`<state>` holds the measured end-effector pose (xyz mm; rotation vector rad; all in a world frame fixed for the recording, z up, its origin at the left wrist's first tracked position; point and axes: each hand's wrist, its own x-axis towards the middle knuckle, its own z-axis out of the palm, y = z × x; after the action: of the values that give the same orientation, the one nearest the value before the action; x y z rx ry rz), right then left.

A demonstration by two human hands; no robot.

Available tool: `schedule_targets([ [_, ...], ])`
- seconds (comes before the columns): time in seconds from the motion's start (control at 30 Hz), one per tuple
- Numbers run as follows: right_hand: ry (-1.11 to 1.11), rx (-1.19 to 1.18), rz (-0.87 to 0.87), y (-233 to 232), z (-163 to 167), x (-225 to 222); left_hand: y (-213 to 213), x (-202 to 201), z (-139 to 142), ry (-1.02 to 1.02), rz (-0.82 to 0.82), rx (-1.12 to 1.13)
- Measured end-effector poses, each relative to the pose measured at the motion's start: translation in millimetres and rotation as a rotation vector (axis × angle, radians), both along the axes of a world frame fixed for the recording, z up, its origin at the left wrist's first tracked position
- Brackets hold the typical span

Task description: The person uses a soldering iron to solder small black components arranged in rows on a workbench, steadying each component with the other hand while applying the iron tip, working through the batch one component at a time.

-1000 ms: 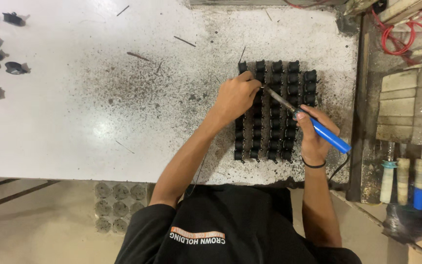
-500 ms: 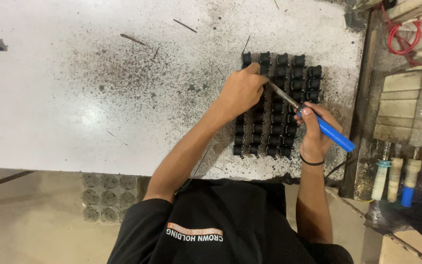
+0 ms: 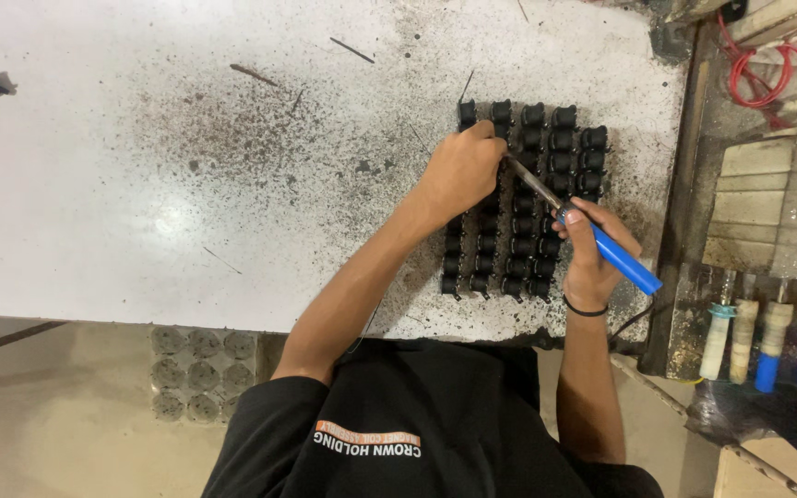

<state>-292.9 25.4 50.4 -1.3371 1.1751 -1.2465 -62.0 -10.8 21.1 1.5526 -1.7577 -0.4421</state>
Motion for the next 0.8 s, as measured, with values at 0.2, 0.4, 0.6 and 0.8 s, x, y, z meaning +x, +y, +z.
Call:
schedule_targets([
  [0.2,-0.047,0.023,-0.049,-1.5,-1.3,0.3,1.8,-0.2,1.1,0.019,-0.015,-0.015],
  [0.4,-0.026,-0.013,-0.078,-1.5,-6.9,-1.7,4.5,2.7,0.9,0.033,-0.009,-0.036],
  [0.6,-0.063,-0.050,-0.077,-3.1,-11.0,-1.5,2.6,2.9,-0.5,0.026,0.015,0.044],
  [0.8,-0.061,-0.042,-0.071,-2.1,-9.1,-1.0,4.5,2.9,-1.6,0.007,0.023,-0.034],
])
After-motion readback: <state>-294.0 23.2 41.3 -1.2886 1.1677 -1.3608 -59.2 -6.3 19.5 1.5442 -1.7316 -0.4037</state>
